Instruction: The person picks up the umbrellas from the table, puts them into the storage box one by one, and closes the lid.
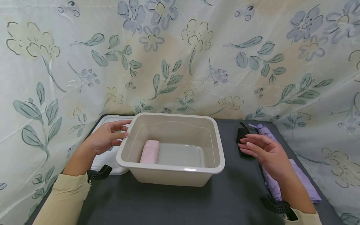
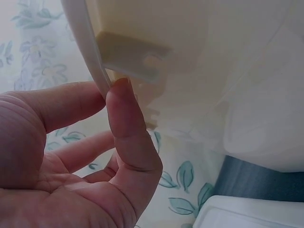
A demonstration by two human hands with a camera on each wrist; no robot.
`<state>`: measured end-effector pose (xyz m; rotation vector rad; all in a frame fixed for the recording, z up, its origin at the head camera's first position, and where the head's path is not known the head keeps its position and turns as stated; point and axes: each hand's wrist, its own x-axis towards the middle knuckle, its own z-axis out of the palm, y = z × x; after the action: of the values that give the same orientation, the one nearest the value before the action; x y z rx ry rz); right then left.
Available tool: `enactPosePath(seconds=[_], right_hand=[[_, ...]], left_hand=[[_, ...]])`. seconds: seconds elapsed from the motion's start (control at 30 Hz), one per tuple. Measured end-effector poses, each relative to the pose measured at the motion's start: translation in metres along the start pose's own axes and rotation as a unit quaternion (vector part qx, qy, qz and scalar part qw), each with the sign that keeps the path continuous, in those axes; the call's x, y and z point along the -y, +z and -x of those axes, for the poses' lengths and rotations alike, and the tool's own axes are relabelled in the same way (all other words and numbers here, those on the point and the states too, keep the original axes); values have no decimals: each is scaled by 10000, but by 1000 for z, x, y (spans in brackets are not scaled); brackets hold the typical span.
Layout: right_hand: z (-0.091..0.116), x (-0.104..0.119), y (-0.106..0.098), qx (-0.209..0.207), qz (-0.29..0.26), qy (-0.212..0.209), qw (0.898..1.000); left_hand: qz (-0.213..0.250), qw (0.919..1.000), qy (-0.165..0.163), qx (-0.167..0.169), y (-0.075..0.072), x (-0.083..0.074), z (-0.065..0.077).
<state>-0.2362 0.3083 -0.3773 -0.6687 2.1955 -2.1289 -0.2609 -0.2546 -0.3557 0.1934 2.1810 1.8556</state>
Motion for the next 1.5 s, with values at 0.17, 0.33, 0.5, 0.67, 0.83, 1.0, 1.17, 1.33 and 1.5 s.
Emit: enactPosePath(seconds=[0.17, 0.33, 0.5, 0.67, 0.83, 1.0, 1.17, 1.33, 1.5], right_hand=[[14, -16, -21, -631, 641, 304, 9955], [28, -29, -42, -953, 1079, 673, 9873], [39, -33, -58, -1279, 2294, 1334, 9556], [49, -35, -73, -1384, 3187, 1797, 9203], [60, -41, -86, -1329, 3851, 2112, 8885], [70, -48, -93, -1194, 4304, 2131, 8689], [75, -55, -98, -1193, 4435, 2423, 8546], [78, -57, -102, -919, 4532, 2566, 8487], [78, -54, -107, -492, 4522, 2553, 8532]], left_hand=[[21, 10000, -26, -52, -1, 0, 0], [-53, 10000, -10, -45, -2, -1, 2], [-86, 9999, -57, -73, -2, -1, 2], [-122, 9999, -17, -57, -2, -2, 2], [-111, 9999, 11, -20, -2, -2, 0], [-122, 9999, -36, -63, -1, -1, -1], [-74, 9999, -76, -58, 0, -1, 0], [-90, 9999, -57, -45, 0, -1, 0], [-103, 9999, -76, -85, 0, -1, 0]])
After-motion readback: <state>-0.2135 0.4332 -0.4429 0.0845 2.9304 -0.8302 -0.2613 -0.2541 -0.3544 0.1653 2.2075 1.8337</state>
